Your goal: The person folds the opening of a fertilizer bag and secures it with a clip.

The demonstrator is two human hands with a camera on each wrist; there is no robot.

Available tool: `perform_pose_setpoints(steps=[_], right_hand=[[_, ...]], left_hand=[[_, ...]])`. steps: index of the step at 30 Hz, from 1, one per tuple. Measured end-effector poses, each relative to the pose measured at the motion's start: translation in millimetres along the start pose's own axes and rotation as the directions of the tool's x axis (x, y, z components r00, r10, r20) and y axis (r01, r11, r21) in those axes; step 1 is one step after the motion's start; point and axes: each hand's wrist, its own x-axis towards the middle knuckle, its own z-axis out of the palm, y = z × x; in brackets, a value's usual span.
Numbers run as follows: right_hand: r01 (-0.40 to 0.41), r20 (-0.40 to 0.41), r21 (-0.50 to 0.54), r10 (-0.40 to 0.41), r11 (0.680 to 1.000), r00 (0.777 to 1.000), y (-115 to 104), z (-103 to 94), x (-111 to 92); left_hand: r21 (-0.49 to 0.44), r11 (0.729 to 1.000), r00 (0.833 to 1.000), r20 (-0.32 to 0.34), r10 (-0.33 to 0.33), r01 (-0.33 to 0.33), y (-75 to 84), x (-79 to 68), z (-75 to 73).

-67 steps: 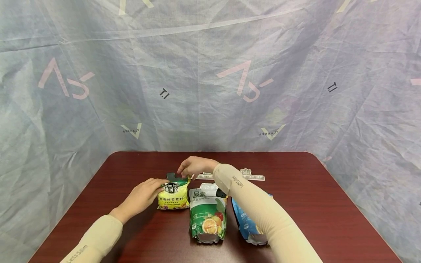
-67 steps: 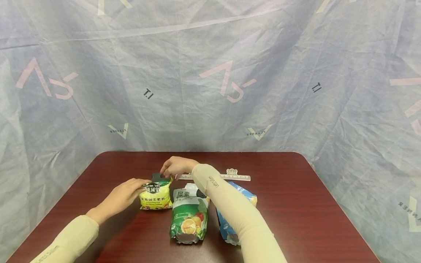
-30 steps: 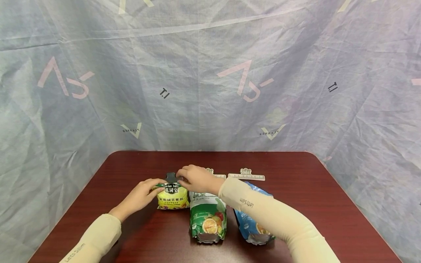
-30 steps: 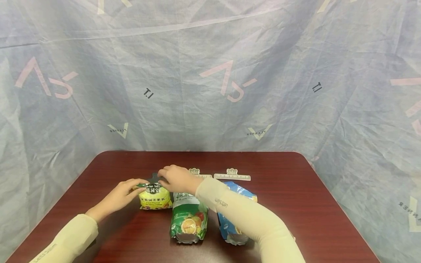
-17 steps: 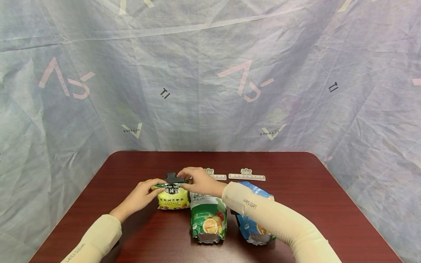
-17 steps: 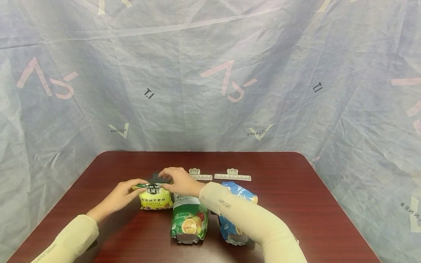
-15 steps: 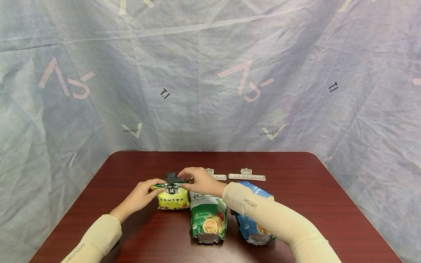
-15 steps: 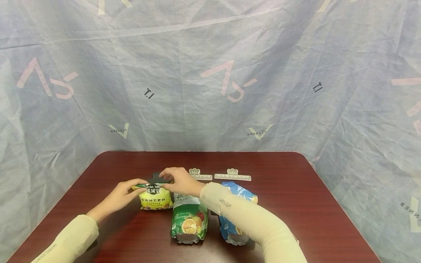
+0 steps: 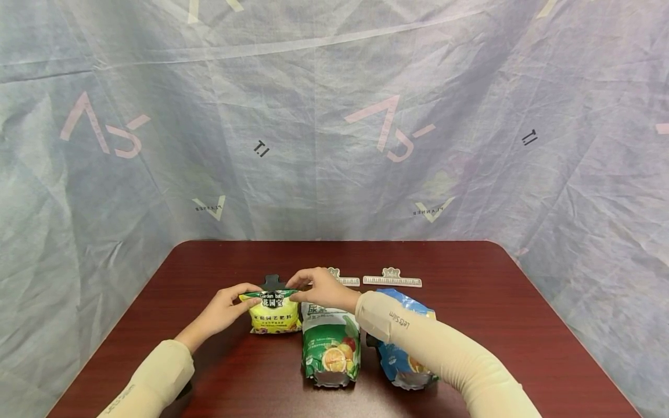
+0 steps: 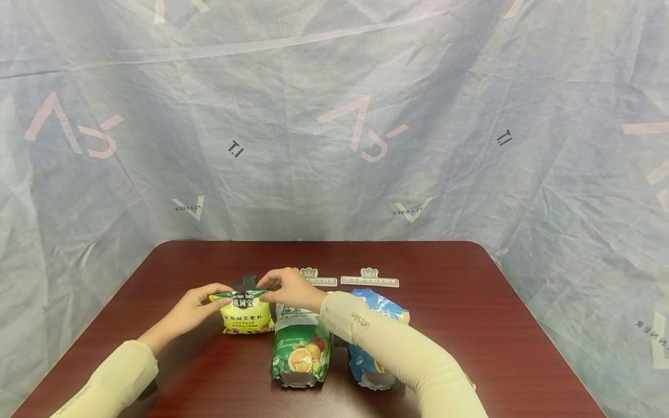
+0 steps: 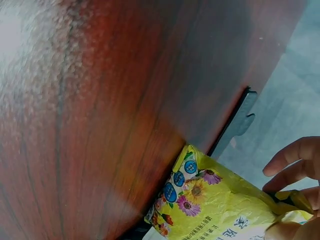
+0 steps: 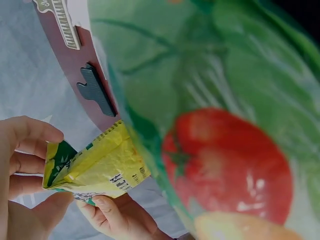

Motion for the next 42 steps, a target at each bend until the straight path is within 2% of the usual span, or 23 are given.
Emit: perform_pose_setpoints(steps=[6,13,20,23,28,34,42], right_hand=[[-0.074,0.006,0.105,0.074,0.992,0.997,4,-0.3,0],[-0.137,0.017,0.258,0.137,0.956,0.99,10,2.8,3],[-0.166,0.021,0.322,0.168,0.932,0.986,-14,-4.4,-8],[-0.177,0.021,0.341,0.181,0.923,0.983,-6,-1.4,-5],[-0.198,0.034,0.393,0.201,0.898,0.979,12,3.8,2],[-0.198,0.051,0.457,0.197,0.867,0.979,14,4.1,3],[-0.213,0.061,0.515,0.212,0.831,0.975,19,5.8,4]], left_hand=[[-0.06,0.998,1.0,0.009,-0.03,0.03,-0.6,0.7,-0.6],[-0.199,0.977,0.997,0.043,-0.063,0.071,-6.9,1.3,0.2],[-0.301,0.943,0.989,0.086,-0.121,0.142,-11.1,0.2,-2.1],[-0.306,0.938,0.986,0.094,-0.14,0.163,-12.9,0.5,-1.9],[-0.349,0.924,0.987,0.098,-0.128,0.155,-21.6,2.4,-0.9],[-0.433,0.886,0.985,0.122,-0.122,0.163,-28.5,2.9,-1.9],[-0.52,0.832,0.975,0.193,-0.106,0.193,-33.0,2.4,-2.9]])
